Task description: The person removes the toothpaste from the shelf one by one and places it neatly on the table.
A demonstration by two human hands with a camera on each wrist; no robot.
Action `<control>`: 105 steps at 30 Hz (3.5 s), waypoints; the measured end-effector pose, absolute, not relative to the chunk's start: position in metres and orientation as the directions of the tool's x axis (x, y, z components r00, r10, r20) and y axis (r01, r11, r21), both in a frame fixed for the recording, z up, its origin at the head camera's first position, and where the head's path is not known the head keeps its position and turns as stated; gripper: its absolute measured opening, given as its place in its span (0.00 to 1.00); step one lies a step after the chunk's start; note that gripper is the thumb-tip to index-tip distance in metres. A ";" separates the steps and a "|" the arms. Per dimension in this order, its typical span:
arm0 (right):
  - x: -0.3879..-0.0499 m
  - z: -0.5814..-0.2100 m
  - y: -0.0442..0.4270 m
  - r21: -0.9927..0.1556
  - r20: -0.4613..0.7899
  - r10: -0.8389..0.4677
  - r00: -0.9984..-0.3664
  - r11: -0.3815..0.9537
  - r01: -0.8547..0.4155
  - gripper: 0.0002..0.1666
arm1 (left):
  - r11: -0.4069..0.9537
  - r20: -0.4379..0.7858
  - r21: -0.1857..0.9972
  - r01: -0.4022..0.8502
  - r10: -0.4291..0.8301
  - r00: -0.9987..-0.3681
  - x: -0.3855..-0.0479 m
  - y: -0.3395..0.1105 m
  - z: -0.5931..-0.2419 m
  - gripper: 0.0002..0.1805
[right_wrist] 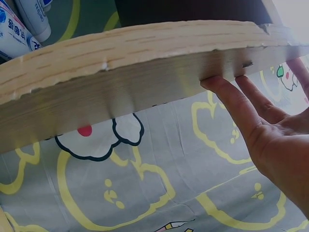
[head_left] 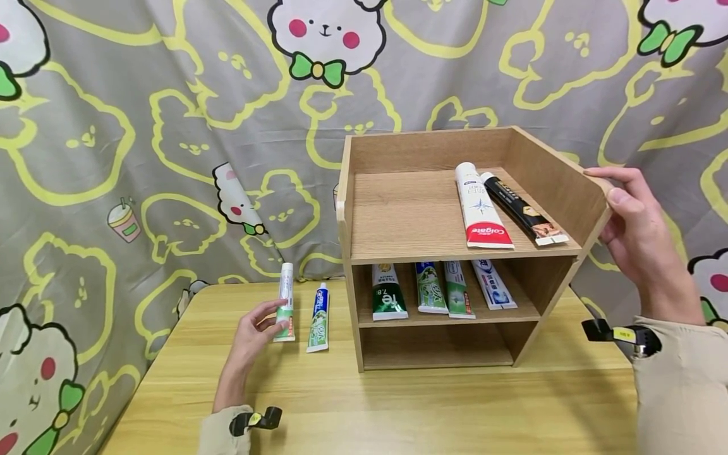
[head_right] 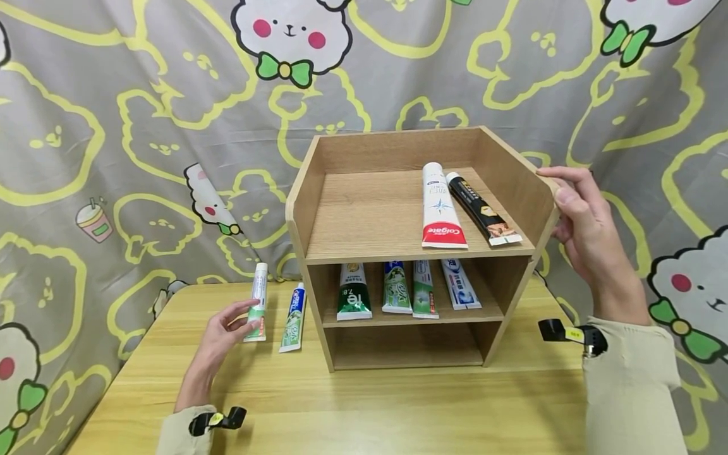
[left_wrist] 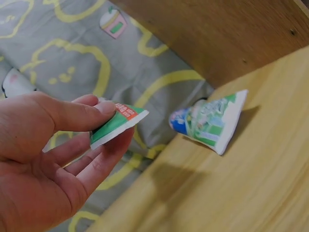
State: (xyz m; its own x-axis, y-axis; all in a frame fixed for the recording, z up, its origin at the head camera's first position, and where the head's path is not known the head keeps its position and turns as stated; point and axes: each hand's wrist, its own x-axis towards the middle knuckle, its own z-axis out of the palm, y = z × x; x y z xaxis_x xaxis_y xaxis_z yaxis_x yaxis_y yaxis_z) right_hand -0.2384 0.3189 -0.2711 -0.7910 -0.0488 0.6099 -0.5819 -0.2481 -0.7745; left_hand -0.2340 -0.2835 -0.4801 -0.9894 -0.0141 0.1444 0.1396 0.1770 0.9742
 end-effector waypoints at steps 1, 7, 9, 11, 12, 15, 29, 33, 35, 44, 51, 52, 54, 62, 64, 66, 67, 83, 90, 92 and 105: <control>-0.238 -0.271 0.319 -0.775 0.609 -0.050 -0.791 -0.247 -0.581 0.23 | 0.181 0.133 0.975 0.128 -0.020 -0.991 -0.235 -0.283 -0.482 0.27; -0.238 -0.272 0.321 -0.772 0.615 -0.075 -0.785 -0.258 -0.580 0.24 | 0.199 0.083 0.977 0.071 -0.054 -0.995 -0.240 -0.281 -0.492 0.27; -0.238 -0.272 0.321 -0.771 0.615 -0.078 -0.785 -0.267 -0.578 0.24 | 0.208 0.079 0.976 0.064 -0.065 -0.995 -0.241 -0.282 -0.495 0.27; -0.238 -0.272 0.320 -0.774 0.607 -0.066 -0.792 -0.274 -0.570 0.23 | 0.209 0.075 0.976 0.056 -0.085 -0.994 -0.242 -0.283 -0.499 0.26; -0.239 -0.272 0.319 -0.776 0.602 -0.059 -0.796 -0.277 -0.566 0.23 | 0.209 0.074 0.977 0.054 -0.092 -0.993 -0.243 -0.283 -0.500 0.26; -0.239 -0.270 0.317 -0.782 0.591 -0.037 -0.806 -0.273 -0.560 0.23 | 0.199 0.062 0.979 0.040 -0.103 -0.993 -0.244 -0.285 -0.504 0.26; -0.238 -0.271 0.317 -0.787 0.595 -0.051 -0.802 -0.242 -0.568 0.23 | 0.286 0.016 0.958 -0.016 -0.109 -0.994 -0.243 -0.282 -0.512 0.24; -0.238 -0.272 0.317 -0.789 0.595 -0.058 -0.802 -0.237 -0.568 0.23 | 0.345 0.025 0.939 -0.015 -0.112 -0.993 -0.245 -0.282 -0.517 0.23; -0.238 -0.273 0.317 -0.788 0.593 -0.055 -0.803 -0.243 -0.566 0.23 | 0.361 0.030 0.933 -0.012 -0.110 -0.994 -0.246 -0.282 -0.518 0.23; -0.239 -0.272 0.320 -0.780 0.602 -0.064 -0.796 -0.262 -0.568 0.24 | 0.437 0.057 0.899 0.015 -0.085 -0.995 -0.247 -0.278 -0.517 0.22; -0.239 -0.272 0.321 -0.782 0.600 -0.066 -0.798 -0.261 -0.566 0.24 | 0.458 0.052 0.889 0.014 -0.071 -0.996 -0.246 -0.276 -0.514 0.22; -0.239 -0.272 0.321 -0.782 0.597 -0.063 -0.800 -0.267 -0.563 0.24 | 0.462 0.051 0.887 0.014 -0.066 -0.997 -0.246 -0.275 -0.514 0.22; -0.240 -0.272 0.321 -0.780 0.596 -0.058 -0.801 -0.279 -0.561 0.24 | 0.474 0.045 0.881 0.013 -0.057 -0.997 -0.246 -0.275 -0.513 0.22; -0.238 -0.272 0.320 -0.790 0.586 -0.050 -0.809 -0.258 -0.556 0.24 | 0.568 0.066 0.823 0.019 -0.061 -0.996 -0.244 -0.271 -0.511 0.22; -0.238 -0.272 0.319 -0.796 0.581 -0.048 -0.813 -0.245 -0.554 0.24 | 0.596 0.074 0.803 0.019 -0.067 -0.995 -0.244 -0.271 -0.511 0.22; -0.238 -0.272 0.319 -0.797 0.579 -0.052 -0.813 -0.245 -0.552 0.24 | 0.619 0.082 0.785 0.023 -0.066 -0.994 -0.243 -0.271 -0.510 0.21; -0.238 -0.272 0.319 -0.797 0.579 -0.052 -0.814 -0.246 -0.551 0.24 | 0.625 0.084 0.780 0.024 -0.066 -0.994 -0.243 -0.271 -0.509 0.21; -0.238 -0.272 0.320 -0.800 0.580 -0.059 -0.812 -0.226 -0.555 0.24 | 0.639 0.087 0.768 0.031 -0.056 -0.995 -0.241 -0.275 -0.505 0.22; -0.238 -0.272 0.321 -0.804 0.578 -0.058 -0.814 -0.213 -0.555 0.25 | 0.606 0.095 0.794 0.045 -0.049 -0.994 -0.239 -0.277 -0.503 0.21; -0.238 -0.271 0.320 -0.803 0.579 -0.055 -0.814 -0.215 -0.556 0.25 | 0.588 0.098 0.807 0.050 -0.050 -0.994 -0.239 -0.277 -0.502 0.21; -0.240 -0.270 0.322 -0.791 0.599 -0.074 -0.798 -0.213 -0.574 0.23 | 0.478 0.175 0.869 0.128 -0.054 -0.983 -0.237 -0.278 -0.489 0.19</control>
State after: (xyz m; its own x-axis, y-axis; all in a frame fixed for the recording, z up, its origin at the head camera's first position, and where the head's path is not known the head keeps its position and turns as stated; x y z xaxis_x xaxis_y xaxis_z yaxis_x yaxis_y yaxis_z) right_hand -0.2403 0.3220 -0.2700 -0.7976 -0.0739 0.5987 -0.5739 -0.2131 -0.7908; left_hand -0.2375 -0.2782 -0.4891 -0.9831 -0.0545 0.1745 0.1277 0.4783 0.8689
